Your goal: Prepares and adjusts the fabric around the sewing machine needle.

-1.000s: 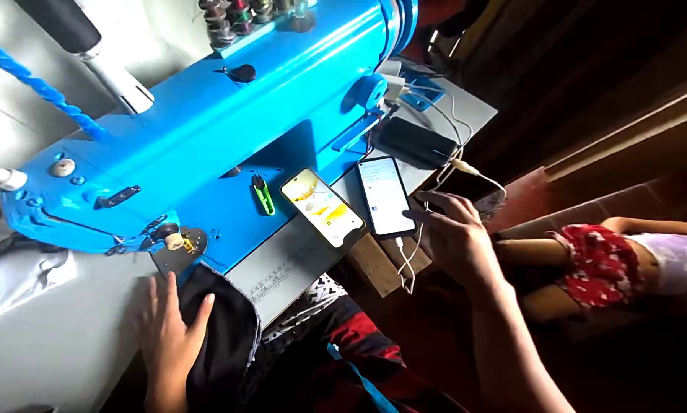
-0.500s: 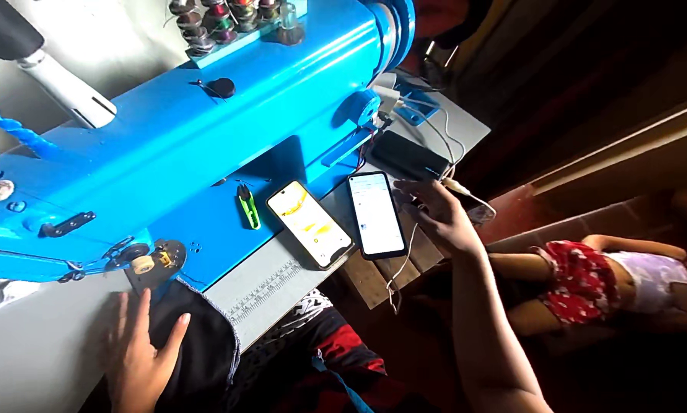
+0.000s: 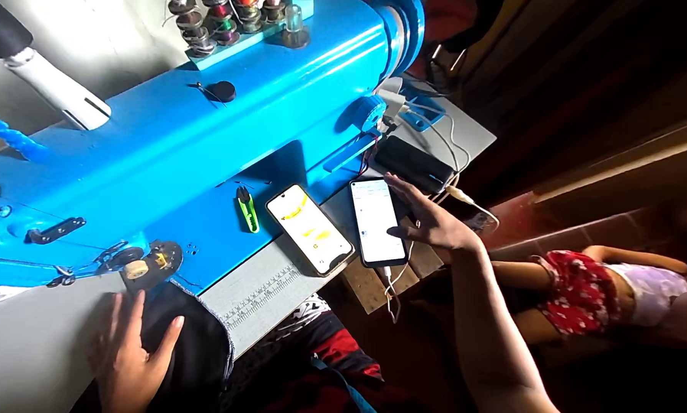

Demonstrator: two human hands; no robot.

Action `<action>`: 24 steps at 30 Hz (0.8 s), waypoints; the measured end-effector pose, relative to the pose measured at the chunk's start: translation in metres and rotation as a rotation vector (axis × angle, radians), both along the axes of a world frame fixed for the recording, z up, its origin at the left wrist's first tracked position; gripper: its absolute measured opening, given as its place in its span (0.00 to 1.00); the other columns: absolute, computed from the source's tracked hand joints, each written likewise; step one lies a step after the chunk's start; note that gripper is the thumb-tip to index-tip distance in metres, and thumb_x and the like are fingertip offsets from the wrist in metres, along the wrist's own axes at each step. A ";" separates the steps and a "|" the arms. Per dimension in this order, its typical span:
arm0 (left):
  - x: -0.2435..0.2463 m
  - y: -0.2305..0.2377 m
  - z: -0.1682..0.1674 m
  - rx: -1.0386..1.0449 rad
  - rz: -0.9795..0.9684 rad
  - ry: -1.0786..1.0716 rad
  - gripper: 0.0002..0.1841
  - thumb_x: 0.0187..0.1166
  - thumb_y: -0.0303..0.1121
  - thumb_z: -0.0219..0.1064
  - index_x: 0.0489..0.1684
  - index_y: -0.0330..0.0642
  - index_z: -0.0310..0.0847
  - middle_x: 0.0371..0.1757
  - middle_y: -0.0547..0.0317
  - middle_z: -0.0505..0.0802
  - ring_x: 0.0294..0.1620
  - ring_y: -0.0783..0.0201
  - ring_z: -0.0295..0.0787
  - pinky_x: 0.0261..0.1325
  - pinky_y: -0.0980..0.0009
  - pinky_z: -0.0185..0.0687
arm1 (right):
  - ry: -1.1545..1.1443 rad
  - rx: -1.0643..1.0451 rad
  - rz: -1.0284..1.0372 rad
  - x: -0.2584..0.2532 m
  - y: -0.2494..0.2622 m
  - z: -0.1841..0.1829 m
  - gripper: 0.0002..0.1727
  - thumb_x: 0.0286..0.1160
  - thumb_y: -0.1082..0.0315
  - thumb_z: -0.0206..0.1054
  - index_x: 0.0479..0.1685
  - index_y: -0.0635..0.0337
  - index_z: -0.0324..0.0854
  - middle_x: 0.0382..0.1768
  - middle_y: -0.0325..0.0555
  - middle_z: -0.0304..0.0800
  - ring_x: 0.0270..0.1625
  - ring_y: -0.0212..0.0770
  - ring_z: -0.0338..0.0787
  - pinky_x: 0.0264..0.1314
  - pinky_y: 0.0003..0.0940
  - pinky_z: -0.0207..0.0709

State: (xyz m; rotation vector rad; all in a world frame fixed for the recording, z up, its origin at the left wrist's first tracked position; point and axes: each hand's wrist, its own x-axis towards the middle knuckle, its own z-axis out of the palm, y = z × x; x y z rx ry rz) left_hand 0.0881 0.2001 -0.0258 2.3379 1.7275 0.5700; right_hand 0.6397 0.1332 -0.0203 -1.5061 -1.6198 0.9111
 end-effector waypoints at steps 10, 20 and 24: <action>0.000 0.000 -0.002 0.025 0.005 0.006 0.46 0.76 0.69 0.55 0.86 0.40 0.69 0.88 0.30 0.68 0.89 0.27 0.58 0.83 0.24 0.46 | -0.121 -0.059 0.004 -0.004 0.004 0.007 0.73 0.44 0.50 0.86 0.98 0.53 0.39 0.97 0.57 0.29 0.98 0.55 0.34 0.94 0.55 0.43; 0.000 -0.001 0.000 0.002 0.008 -0.008 0.46 0.77 0.68 0.56 0.87 0.41 0.68 0.89 0.31 0.66 0.90 0.28 0.56 0.84 0.25 0.43 | -0.116 -0.066 -0.269 -0.033 0.010 0.008 0.47 0.78 0.66 0.70 0.97 0.50 0.47 0.94 0.53 0.50 0.92 0.50 0.61 0.88 0.52 0.62; 0.003 -0.001 0.002 -0.005 0.016 -0.003 0.46 0.77 0.68 0.55 0.87 0.40 0.68 0.89 0.32 0.66 0.90 0.28 0.55 0.85 0.25 0.42 | -0.070 -0.027 -0.253 -0.032 0.010 0.006 0.49 0.78 0.68 0.70 0.97 0.50 0.43 0.95 0.50 0.50 0.90 0.46 0.64 0.87 0.47 0.65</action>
